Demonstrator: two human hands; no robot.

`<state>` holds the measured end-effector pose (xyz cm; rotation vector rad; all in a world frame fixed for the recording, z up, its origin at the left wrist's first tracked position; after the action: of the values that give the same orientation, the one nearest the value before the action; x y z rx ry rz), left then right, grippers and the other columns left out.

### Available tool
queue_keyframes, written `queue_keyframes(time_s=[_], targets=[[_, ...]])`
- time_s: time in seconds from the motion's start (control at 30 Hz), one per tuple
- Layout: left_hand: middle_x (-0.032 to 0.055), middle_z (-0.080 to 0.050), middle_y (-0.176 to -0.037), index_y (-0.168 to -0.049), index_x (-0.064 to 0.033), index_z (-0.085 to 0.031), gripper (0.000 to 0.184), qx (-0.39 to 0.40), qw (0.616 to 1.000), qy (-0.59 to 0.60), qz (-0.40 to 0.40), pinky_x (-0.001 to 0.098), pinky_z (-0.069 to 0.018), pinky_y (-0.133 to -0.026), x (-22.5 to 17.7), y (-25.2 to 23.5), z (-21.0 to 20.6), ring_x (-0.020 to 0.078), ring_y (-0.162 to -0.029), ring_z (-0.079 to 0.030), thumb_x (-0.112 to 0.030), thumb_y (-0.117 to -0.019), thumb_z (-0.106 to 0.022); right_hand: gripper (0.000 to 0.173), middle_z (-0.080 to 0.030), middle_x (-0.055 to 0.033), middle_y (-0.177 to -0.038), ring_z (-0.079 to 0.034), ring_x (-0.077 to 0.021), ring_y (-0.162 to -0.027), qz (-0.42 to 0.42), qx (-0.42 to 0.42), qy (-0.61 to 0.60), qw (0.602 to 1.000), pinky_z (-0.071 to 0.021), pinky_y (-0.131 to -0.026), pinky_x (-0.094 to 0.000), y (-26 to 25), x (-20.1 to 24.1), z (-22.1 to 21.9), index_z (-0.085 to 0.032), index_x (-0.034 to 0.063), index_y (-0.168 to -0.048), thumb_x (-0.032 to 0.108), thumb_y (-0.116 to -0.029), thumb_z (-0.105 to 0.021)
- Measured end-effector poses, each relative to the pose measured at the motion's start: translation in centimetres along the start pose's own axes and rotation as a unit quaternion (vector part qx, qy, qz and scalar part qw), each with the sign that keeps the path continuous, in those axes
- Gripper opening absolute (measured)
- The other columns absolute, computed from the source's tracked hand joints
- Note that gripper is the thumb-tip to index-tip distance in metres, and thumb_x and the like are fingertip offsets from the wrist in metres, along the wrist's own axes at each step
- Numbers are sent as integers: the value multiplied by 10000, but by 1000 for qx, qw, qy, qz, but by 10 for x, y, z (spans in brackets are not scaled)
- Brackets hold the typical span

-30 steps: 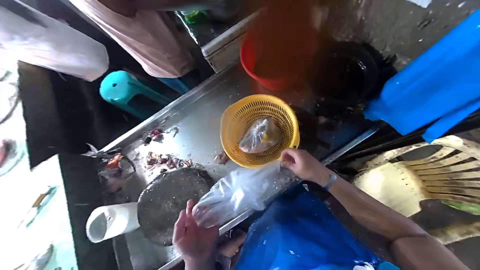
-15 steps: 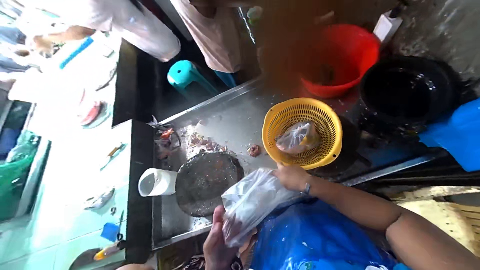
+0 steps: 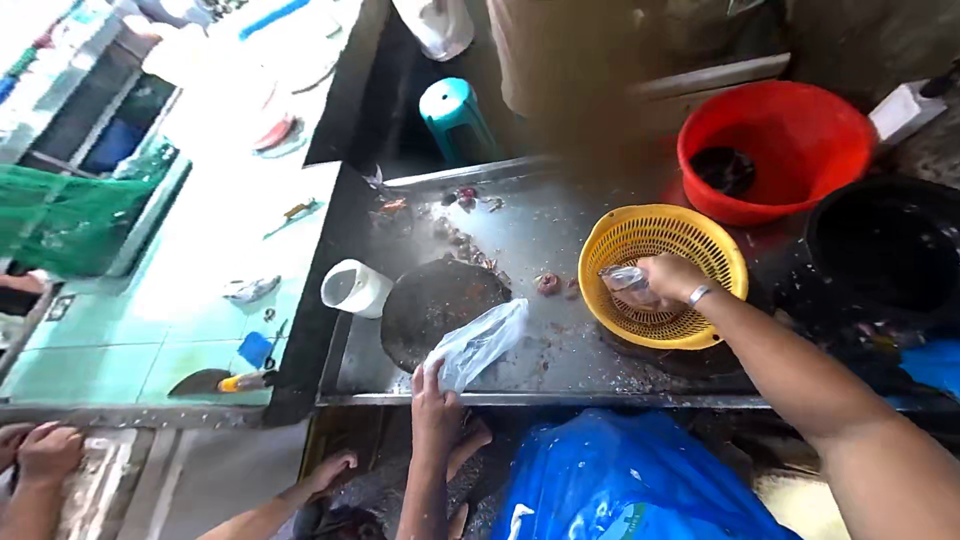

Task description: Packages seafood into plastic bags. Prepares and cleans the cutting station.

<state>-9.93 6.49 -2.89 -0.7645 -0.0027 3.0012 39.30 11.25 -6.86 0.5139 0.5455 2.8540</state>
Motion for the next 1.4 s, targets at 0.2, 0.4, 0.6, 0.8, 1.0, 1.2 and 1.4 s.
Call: queue_keyframes(time_s=[0.2,0.4,0.6,0.8,1.0,1.2,1.4], targets=[[274,-379,-1583,-1541,-40,-429,827,2,1000,11,2,512,-482,-1102,-26,-15,-7,383,-1402,-489,-75,-785,-763,224,-739,-185,-955,-719,-363,-909,172,-152,-124,966,-563,-835,-631,29,29,77,-754,54,-1070,71,-1038,-533],[235,-428,-1564,-1588,-83,-364,979,24,991,133,-25,536,-523,-1058,-80,-29,-15,351,-1348,-549,-150,-747,-860,210,-684,-50,-891,-636,-68,-753,386,-257,-248,850,-558,-706,-256,119,150,174,-692,44,-1102,181,-1064,-538],[105,-537,-1468,-1587,-240,-392,899,26,924,377,60,432,-631,-766,-81,-22,60,216,-949,-707,3,-789,-727,225,-707,-72,-973,-673,-125,-802,439,-57,-321,837,-606,-739,-368,55,234,85,-693,23,-1148,67,-995,-534],[83,-584,-1454,-1517,-146,-492,859,-33,905,420,62,424,-636,-838,11,-35,86,199,-1094,-696,40,-715,-739,259,-735,-122,-1121,-704,-259,-1064,513,20,-98,853,-574,-962,-474,31,350,-34,-734,95,-1194,171,-1019,-560],[96,-539,-1518,-1487,-66,-536,856,-5,889,455,-41,393,-467,-1150,71,-81,65,182,-1380,-530,34,-675,-790,471,-728,-202,-1193,-665,-438,-1163,273,242,166,916,-476,-1005,-710,-47,351,-119,-754,153,-1216,528,-1031,-536],[243,-515,-1497,-1475,62,-495,823,43,828,525,-190,421,-449,-1165,84,-106,122,289,-1378,-533,94,-701,-773,297,-731,-171,-952,-719,-327,-811,242,143,35,959,-600,-783,-586,-119,479,50,-725,68,-1172,294,-984,-685],[218,-532,-1493,-1484,-14,-523,844,82,881,436,-165,454,-521,-1093,169,-111,91,295,-1321,-592,63,-700,-828,353,-682,-222,-1244,-645,-397,-1177,392,74,60,915,-484,-1043,-616,-219,798,-20,-663,61,-1313,261,-1024,-631]])
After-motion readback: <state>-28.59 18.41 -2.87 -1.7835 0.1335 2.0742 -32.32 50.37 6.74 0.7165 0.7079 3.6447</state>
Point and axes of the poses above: each hand's wrist, its own y-axis away from the middle knuckle, its own z-axis out of the back of the hand, x = y × z, the point moved 6 cm from there along -y, towards the middle knuckle
